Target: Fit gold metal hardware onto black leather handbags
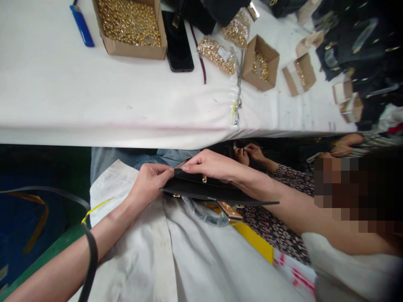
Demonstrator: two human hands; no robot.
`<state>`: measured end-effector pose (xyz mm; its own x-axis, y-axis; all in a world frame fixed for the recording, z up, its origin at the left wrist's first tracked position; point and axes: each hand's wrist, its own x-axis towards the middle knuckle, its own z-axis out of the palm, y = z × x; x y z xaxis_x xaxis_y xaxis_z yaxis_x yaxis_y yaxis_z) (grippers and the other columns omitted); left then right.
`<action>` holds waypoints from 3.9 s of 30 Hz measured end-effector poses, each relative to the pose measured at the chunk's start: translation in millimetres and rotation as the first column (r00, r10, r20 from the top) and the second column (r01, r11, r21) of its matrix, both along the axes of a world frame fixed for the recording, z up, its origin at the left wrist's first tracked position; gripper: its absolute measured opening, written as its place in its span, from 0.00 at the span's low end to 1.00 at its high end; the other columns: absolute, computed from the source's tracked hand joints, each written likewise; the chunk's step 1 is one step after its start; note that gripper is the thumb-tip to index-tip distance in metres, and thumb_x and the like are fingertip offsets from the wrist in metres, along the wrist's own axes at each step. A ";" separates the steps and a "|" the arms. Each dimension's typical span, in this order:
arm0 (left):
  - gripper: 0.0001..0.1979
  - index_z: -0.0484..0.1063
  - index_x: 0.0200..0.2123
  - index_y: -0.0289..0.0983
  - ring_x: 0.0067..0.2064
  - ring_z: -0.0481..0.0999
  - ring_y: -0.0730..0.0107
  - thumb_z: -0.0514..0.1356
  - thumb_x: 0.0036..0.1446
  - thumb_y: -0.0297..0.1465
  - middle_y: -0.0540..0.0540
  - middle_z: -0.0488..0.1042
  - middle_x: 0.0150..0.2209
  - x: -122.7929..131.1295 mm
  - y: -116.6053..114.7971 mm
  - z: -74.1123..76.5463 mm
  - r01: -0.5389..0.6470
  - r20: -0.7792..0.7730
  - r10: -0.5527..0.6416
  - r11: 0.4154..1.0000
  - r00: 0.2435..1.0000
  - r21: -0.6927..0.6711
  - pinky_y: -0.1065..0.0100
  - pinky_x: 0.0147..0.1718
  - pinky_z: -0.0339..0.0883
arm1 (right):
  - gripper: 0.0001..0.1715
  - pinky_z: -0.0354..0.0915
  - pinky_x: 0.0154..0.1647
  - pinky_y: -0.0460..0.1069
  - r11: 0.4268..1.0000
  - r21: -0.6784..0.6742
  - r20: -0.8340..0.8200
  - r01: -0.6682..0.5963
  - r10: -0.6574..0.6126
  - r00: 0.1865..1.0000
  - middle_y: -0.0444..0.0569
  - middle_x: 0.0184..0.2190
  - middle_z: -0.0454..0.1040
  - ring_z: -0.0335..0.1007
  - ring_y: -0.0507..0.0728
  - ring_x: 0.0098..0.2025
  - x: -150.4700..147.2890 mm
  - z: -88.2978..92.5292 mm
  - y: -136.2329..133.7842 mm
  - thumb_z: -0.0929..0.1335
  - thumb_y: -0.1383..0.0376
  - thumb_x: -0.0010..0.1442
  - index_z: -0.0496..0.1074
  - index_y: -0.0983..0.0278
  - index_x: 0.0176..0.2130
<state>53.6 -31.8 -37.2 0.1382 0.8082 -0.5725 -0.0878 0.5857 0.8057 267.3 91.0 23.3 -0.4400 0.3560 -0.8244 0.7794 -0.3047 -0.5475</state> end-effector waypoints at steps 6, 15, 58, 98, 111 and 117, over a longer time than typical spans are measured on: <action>0.18 0.70 0.22 0.36 0.30 0.56 0.71 0.62 0.64 0.36 0.52 0.61 0.24 -1.5 -1.8 0.8 0.002 0.036 -0.002 1.000 0.999 0.001 0.65 0.28 0.45 | 0.12 0.71 0.43 0.47 1.000 -0.013 -0.027 0.017 -0.018 0.999 0.46 0.44 0.90 0.79 0.54 0.37 -8.9 1.7 -0.7 0.76 0.59 0.68 0.91 0.58 0.47; 0.18 0.71 0.23 0.37 0.29 0.57 0.71 0.63 0.64 0.38 0.52 0.62 0.24 -0.1 -4.6 1.7 -0.001 0.058 0.002 1.000 0.998 -0.002 0.65 0.29 0.47 | 0.14 0.70 0.40 0.47 0.984 0.164 -0.043 -0.075 0.083 0.996 0.46 0.41 0.89 0.79 0.55 0.37 -7.9 1.7 -8.1 0.75 0.57 0.68 0.90 0.60 0.48; 0.09 0.84 0.34 0.36 0.25 0.67 0.73 0.69 0.55 0.36 0.49 0.79 0.27 -1.7 -2.0 -8.7 0.096 0.064 -0.090 0.990 0.994 -0.106 0.70 0.23 0.50 | 0.12 0.69 0.42 0.49 0.889 0.394 -0.012 -0.234 0.259 0.966 0.50 0.41 0.88 0.81 0.57 0.41 -18.6 4.8 -27.1 0.74 0.68 0.64 0.87 0.63 0.46; 0.19 0.74 0.53 0.39 0.32 0.78 0.68 0.68 0.59 0.31 0.51 0.85 0.34 -2.3 -0.4 11.9 0.061 -0.030 -0.060 0.997 0.998 0.037 0.71 0.29 0.64 | 0.16 0.70 0.52 0.51 0.728 0.510 -0.017 -0.459 0.542 0.840 0.55 0.50 0.86 0.82 0.61 0.48 -11.2 3.8 -17.6 0.69 0.65 0.73 0.84 0.65 0.55; 0.16 0.77 0.48 0.42 0.43 0.80 0.65 0.60 0.59 0.21 0.49 0.80 0.42 0.1 1.1 23.9 0.191 -0.300 -0.095 0.931 0.949 0.310 0.65 0.44 0.71 | 0.09 0.62 0.39 0.48 0.849 0.419 -0.143 -0.322 0.412 0.900 0.45 0.36 0.82 0.75 0.54 0.36 -0.9 -0.6 -19.7 0.72 0.65 0.74 0.83 0.63 0.41; 0.14 0.84 0.46 0.44 0.47 0.83 0.60 0.62 0.60 0.25 0.48 0.85 0.47 -5.7 14.9 34.8 0.330 -0.357 -0.237 0.916 0.903 0.227 0.63 0.48 0.74 | 0.16 0.55 0.33 0.48 0.873 0.395 -0.115 -0.287 0.357 0.927 0.40 0.27 0.73 0.64 0.51 0.30 2.4 -0.9 -21.3 0.73 0.60 0.73 0.77 0.65 0.33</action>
<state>47.9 -16.8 -2.4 0.2355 0.8926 -0.3844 0.3343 0.2970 0.8944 269.7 69.7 22.4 -0.7091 0.4285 -0.5599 0.6777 0.1950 -0.7091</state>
